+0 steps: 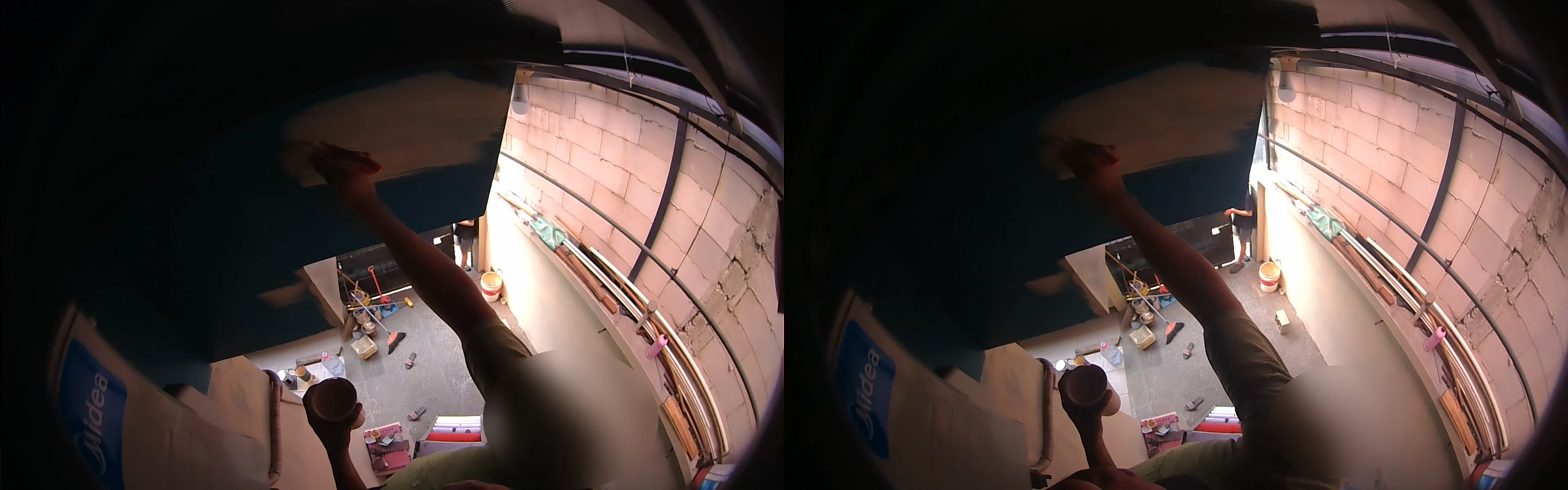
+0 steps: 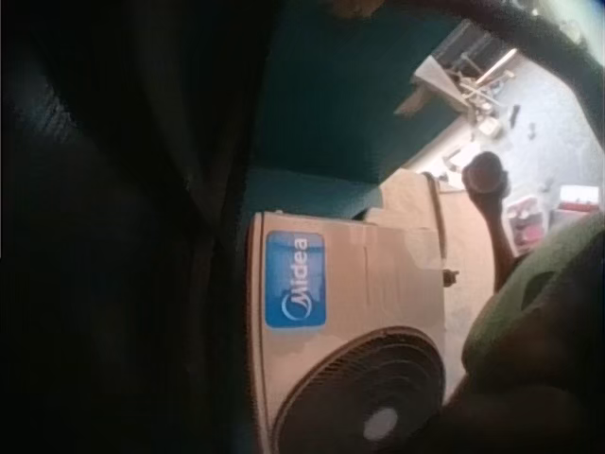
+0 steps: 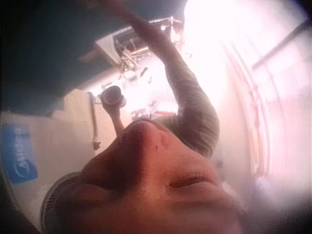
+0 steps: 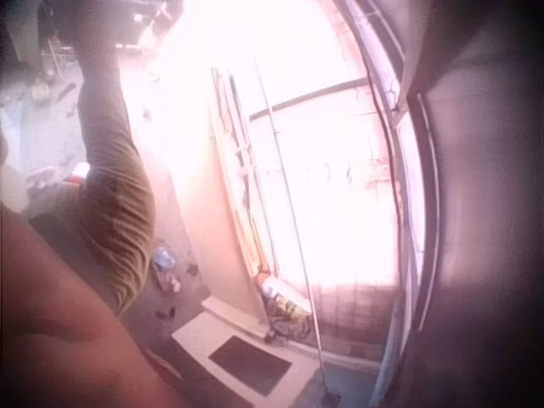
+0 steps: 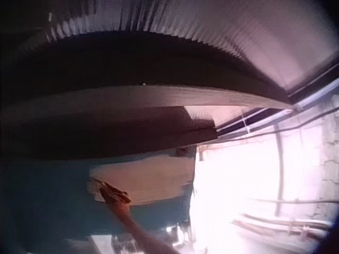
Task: The person paints a ceiling section using a paintbrush and a small container of paint. They repeatedly dip the brush into the container and apply paint to the ceiling surface in broad strokes.
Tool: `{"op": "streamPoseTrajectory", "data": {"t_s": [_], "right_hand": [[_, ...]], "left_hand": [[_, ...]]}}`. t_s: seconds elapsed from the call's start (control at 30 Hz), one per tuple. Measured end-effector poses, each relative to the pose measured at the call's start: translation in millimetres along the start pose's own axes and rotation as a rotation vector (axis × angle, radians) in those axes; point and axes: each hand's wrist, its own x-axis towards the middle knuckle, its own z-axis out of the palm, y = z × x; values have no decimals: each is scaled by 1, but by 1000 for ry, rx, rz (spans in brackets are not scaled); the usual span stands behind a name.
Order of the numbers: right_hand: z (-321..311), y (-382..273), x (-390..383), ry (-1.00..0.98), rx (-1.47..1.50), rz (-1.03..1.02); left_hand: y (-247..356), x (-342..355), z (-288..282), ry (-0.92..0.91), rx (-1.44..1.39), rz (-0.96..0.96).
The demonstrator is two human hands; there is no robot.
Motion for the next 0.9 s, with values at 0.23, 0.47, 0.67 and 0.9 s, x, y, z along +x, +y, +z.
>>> {"op": "streamPoseTrajectory", "data": {"t_s": [0.23,0.47,0.67,0.9], "right_hand": [[-153,101,-14,103,131,526],[-343,198,-24,139,-156,583],[-345,169,-36,155,59,666],[-164,72,-26,55,169,526]], "left_hand": [[8,8,2,-9,38,48],[11,14,3,-59,-22,31],[0,14,3,-36,-79,21],[-2,8,2,-30,-38,-1]]}}
